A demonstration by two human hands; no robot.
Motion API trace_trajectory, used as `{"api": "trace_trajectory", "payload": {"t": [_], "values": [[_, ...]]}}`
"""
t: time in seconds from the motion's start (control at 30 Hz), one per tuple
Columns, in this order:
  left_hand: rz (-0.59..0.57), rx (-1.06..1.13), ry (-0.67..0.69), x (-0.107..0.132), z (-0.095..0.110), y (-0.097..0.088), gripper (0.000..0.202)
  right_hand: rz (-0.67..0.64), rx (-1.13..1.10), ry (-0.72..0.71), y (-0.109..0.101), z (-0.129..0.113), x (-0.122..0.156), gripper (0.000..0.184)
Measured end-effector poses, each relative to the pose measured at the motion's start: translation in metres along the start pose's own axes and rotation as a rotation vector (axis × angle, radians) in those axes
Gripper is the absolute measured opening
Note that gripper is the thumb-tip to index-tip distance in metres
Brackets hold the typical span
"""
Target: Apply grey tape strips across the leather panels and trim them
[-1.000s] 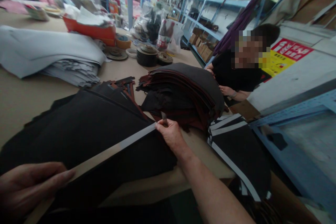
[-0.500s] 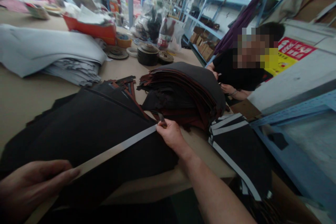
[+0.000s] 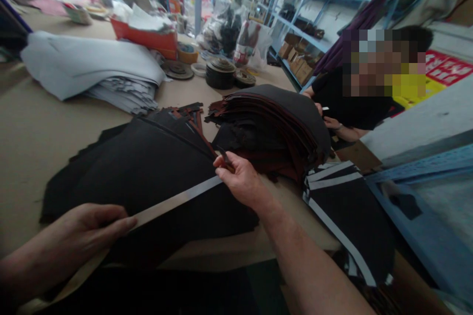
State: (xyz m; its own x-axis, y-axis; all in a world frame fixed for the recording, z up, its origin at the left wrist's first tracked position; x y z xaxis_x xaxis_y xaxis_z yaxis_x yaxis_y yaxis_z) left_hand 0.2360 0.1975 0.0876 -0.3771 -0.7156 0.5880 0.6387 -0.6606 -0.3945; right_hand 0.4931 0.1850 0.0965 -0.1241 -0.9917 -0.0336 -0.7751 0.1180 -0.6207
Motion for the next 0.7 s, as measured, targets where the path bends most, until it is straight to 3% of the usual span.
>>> {"api": "trace_trajectory", "payload": {"t": [0.17, 0.33, 0.63, 0.7], "values": [[0.016, -0.009, 0.075, 0.005, -0.001, -0.002, 0.039, -0.068, 0.059, -0.028, 0.03, 0.001, -0.013, 0.012], [0.022, 0.02, 0.048, 0.021, -0.008, -0.019, 0.038, -0.13, 0.108, -0.019, 0.034, 0.013, -0.013, 0.02], [0.029, 0.155, -0.106, 0.07, -0.075, -0.071, 0.035, -0.246, 0.122, 0.061, 0.031, 0.009, -0.011, 0.034], [0.113, 0.17, -0.166, 0.084, -0.096, -0.084, 0.033, -0.246, 0.117, 0.068, 0.031, 0.01, -0.012, 0.036]]}}
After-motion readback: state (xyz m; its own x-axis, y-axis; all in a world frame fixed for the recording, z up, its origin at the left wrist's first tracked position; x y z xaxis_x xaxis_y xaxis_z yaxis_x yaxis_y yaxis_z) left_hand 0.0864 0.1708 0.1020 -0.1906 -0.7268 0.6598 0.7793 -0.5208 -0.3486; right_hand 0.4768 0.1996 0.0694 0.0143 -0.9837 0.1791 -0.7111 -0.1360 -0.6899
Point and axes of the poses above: each hand's wrist, its own x-axis away from the middle knuckle, its own y-axis out of the palm, z = x × y, the point moved 6 cm from there along -x, towards the middle knuckle, and after that the axes turned 14 degrees about x, right-handed, at the moved point
